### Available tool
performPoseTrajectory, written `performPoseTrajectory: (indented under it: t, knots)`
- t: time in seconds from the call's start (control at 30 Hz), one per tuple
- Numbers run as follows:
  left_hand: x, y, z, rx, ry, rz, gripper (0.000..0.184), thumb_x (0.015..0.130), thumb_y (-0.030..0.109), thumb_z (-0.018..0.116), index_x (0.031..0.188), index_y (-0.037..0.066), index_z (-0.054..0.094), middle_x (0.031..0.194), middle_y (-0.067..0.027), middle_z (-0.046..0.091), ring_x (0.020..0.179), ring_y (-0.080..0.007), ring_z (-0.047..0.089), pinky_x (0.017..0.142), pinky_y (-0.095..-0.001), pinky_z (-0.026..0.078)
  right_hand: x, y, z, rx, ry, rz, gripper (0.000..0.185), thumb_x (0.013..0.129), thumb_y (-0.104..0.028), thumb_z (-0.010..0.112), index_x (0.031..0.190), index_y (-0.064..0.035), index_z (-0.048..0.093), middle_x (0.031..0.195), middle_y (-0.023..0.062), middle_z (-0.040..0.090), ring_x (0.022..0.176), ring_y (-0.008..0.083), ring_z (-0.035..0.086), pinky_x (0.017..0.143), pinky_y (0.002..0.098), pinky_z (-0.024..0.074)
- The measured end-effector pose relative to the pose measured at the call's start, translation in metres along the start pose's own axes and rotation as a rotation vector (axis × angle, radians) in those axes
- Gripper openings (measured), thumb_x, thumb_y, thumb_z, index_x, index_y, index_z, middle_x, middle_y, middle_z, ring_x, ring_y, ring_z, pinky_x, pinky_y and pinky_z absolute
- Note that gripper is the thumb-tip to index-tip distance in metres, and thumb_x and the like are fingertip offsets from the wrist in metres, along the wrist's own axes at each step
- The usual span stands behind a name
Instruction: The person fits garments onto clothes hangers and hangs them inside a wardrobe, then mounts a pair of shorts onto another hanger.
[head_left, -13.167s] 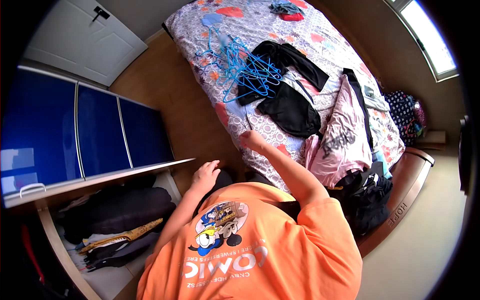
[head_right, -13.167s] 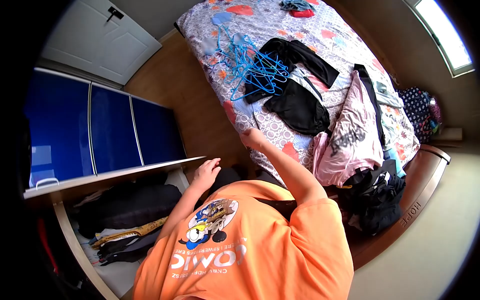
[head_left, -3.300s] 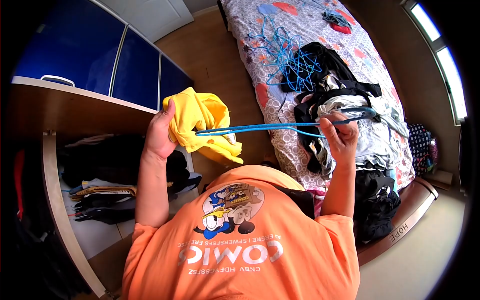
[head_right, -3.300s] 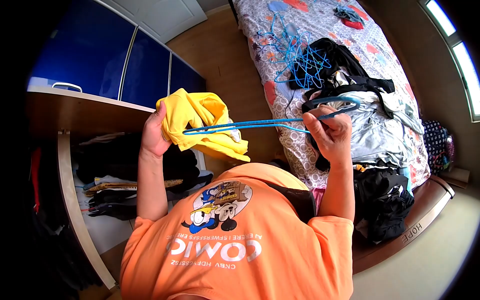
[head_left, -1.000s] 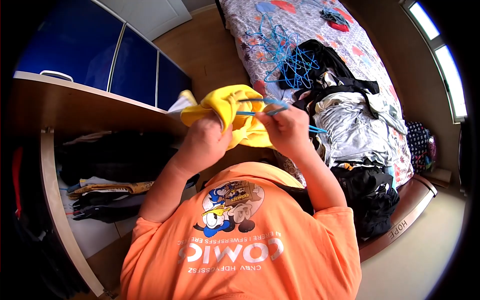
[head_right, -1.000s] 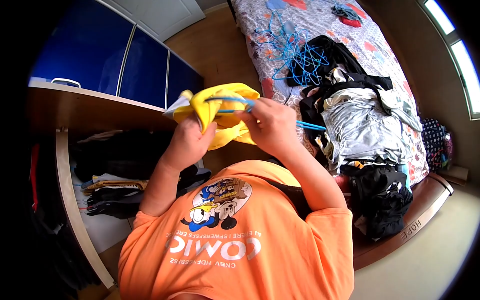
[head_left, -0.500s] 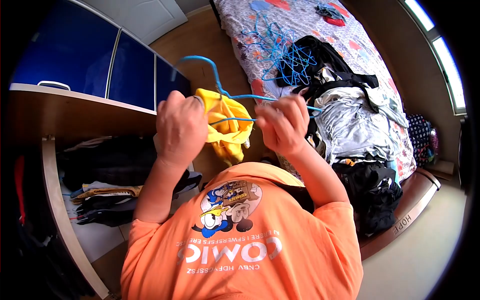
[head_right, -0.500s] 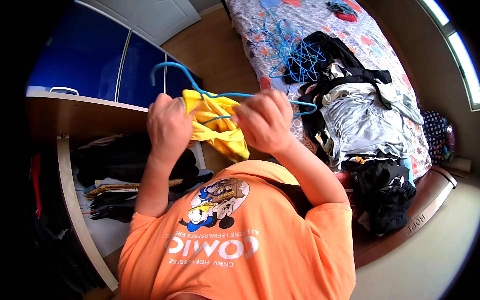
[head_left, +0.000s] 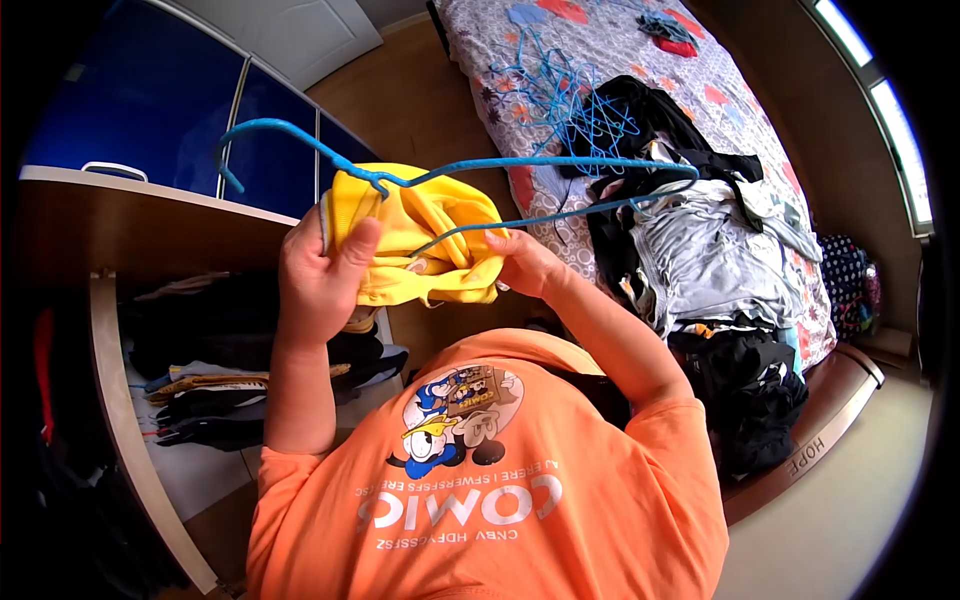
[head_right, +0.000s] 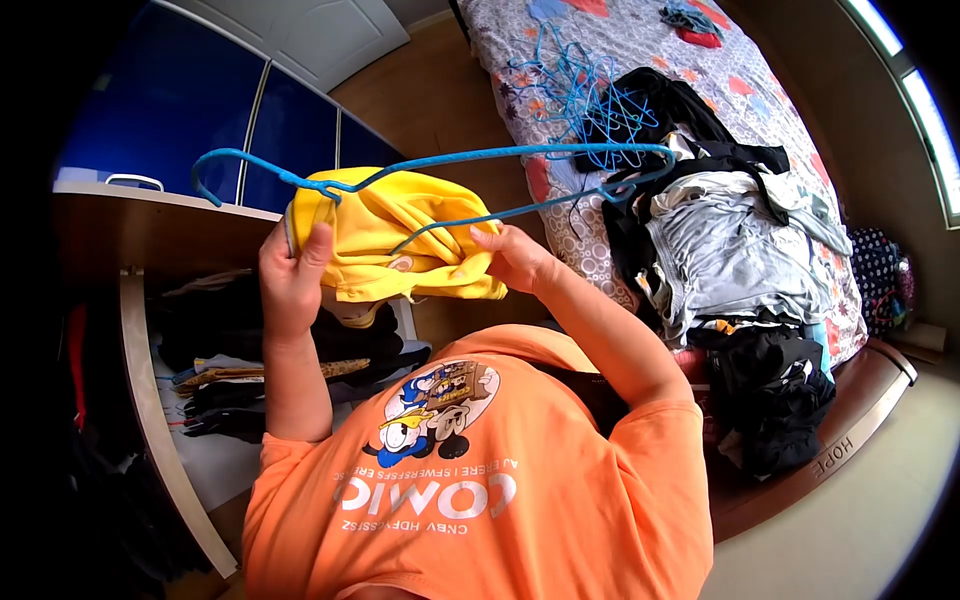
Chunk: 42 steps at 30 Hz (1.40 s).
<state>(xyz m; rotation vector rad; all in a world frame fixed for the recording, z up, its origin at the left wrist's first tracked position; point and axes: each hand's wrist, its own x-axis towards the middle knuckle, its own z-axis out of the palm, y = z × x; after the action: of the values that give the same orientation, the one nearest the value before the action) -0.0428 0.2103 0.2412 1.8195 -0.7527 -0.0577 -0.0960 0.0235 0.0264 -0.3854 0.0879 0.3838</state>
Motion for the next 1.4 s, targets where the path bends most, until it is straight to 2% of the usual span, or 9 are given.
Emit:
performPoseTrajectory:
  t: [0.13,0.27,0.57,0.8,0.93,1.1,1.27,1.33,1.4]
  knots:
    - [-0.003,-0.01,-0.015,0.088,0.011,-0.004,0.025,0.092,0.022,0.056,0.099,-0.001,0.061,0.087,-0.0048,0.064,0.077,-0.009,0.058,0.069,-0.0236,0.047,-0.007,-0.028,-0.008,0.043,0.084,-0.229,0.037,0.083,-0.018,0.058,0.116,-0.0026,0.053,0.113,0.0136,0.06,0.104,0.0282,0.057,0.096,0.0432,0.0429]
    - [-0.007,-0.031,-0.027,0.259,-0.035,-0.007,0.023,0.092,0.02,0.057,0.091,-0.003,0.061,0.076,-0.0048,0.059,0.068,-0.0119,0.055,0.062,-0.0247,0.044,-0.02,-0.07,-0.032,0.11,0.164,-0.398,0.045,0.083,-0.021,0.055,0.123,-0.0002,0.049,0.123,0.0155,0.054,0.113,0.0283,0.053,0.102,0.0433,0.0375]
    - [-0.009,-0.058,-0.025,0.61,0.25,0.22,0.017,0.089,0.013,0.06,0.089,-0.005,0.06,0.074,-0.0108,0.057,0.063,-0.0223,0.056,0.057,-0.0283,0.045,-0.04,-0.103,0.015,-0.242,0.344,-0.568,0.033,0.075,0.004,0.062,0.108,0.0026,0.055,0.095,0.0105,0.064,0.084,0.0198,0.064,0.078,0.032,0.0521]
    - [-0.006,-0.06,-0.029,0.649,0.35,0.322,0.015,0.086,0.01,0.062,0.089,-0.004,0.059,0.076,-0.0117,0.058,0.064,-0.0256,0.058,0.057,-0.0306,0.046,-0.045,-0.103,0.033,-0.237,0.18,-0.493,0.04,0.078,-0.019,0.072,0.11,-0.0032,0.055,0.1,0.0055,0.062,0.089,0.0172,0.061,0.081,0.0329,0.05]
    - [-0.01,-0.058,-0.026,0.718,0.168,0.39,0.014,0.084,0.009,0.064,0.086,-0.003,0.058,0.074,-0.0112,0.056,0.065,-0.0267,0.057,0.057,-0.0323,0.046,-0.036,-0.106,0.035,-0.068,0.381,-0.592,0.03,0.082,-0.012,0.068,0.107,-0.0025,0.057,0.098,0.0063,0.062,0.089,0.0171,0.061,0.081,0.0325,0.0497]
    - [-0.014,-0.066,-0.01,0.96,0.022,0.407,0.023,0.06,-0.002,0.069,0.08,-0.001,0.057,0.079,-0.0103,0.056,0.073,-0.0265,0.058,0.064,-0.0367,0.049,-0.032,-0.1,0.064,-0.45,0.516,-0.926,0.024,0.081,-0.003,0.066,0.103,0.001,0.057,0.094,0.0068,0.063,0.078,0.014,0.061,0.074,0.0265,0.0501]
    - [-0.016,-0.078,-0.008,0.805,0.253,0.257,0.016,0.083,0.011,0.066,0.084,-0.003,0.058,0.078,-0.0122,0.058,0.071,-0.0291,0.059,0.061,-0.0341,0.049,-0.052,-0.075,0.108,-0.709,0.127,-0.61,0.026,0.083,-0.01,0.067,0.105,-0.0033,0.057,0.091,0.0006,0.059,0.084,0.0066,0.054,0.068,0.0196,0.0434]
    - [-0.015,-0.074,-0.014,0.685,0.277,0.205,0.017,0.085,0.012,0.064,0.087,-0.003,0.059,0.078,-0.0115,0.059,0.069,-0.026,0.06,0.06,-0.0309,0.049,-0.065,-0.083,0.11,-0.835,0.14,-0.53,0.026,0.084,-0.013,0.066,0.106,-0.0027,0.056,0.092,0.0002,0.058,0.082,0.0057,0.052,0.067,0.019,0.0426]
    - [-0.018,-0.071,-0.018,0.526,0.335,0.229,0.017,0.086,0.013,0.063,0.09,-0.003,0.059,0.079,-0.0107,0.06,0.07,-0.0232,0.06,0.06,-0.0292,0.048,-0.06,-0.091,0.094,-1.297,0.541,-0.821,0.03,0.081,-0.019,0.071,0.103,-0.0036,0.059,0.083,0.0025,0.054,0.077,0.0085,0.054,0.065,0.0232,0.044]
